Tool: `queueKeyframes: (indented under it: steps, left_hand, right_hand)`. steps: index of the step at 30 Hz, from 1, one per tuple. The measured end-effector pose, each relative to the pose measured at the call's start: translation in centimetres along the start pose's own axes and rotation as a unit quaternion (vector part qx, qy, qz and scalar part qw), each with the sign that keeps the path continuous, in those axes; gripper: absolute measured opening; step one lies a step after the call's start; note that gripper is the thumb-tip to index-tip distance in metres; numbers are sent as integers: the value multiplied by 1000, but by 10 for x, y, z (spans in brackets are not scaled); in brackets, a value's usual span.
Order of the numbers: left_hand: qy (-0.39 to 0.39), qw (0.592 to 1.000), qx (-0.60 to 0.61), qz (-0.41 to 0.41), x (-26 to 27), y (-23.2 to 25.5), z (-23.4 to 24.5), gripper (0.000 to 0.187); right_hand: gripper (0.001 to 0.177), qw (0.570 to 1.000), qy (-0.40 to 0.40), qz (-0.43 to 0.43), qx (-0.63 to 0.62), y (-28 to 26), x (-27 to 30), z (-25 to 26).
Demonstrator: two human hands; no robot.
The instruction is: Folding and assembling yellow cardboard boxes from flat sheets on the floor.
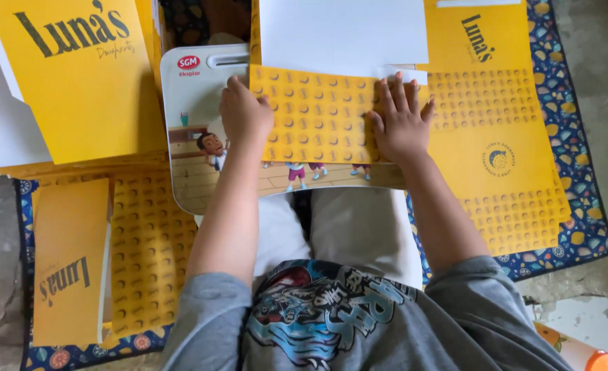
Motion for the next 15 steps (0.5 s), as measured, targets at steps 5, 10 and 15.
queueKeyframes:
  steps: [5,10,15]
  left_hand:
    - [-65,995,66,49,-7,36,47,35]
    - [-29,984,173,29,-9,49,75,41]
    - [23,961,249,-118,-30,17,112,44]
  right_hand:
    - [67,993,80,1,-83,1,15,-19]
    - [61,940,139,11,-311,-3,57,-22]
    - [56,866,190,61,-458,8,95,-2]
Point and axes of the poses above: each hand's wrist, its own x-axis away from the middle knuckle, its own z-axis out of the back of the hand, y = z × x, the point moved 1 cm from there along -x, towards the middle knuckle, and after that the axes turned 12 degrees about -z, right-handed, at the moved point
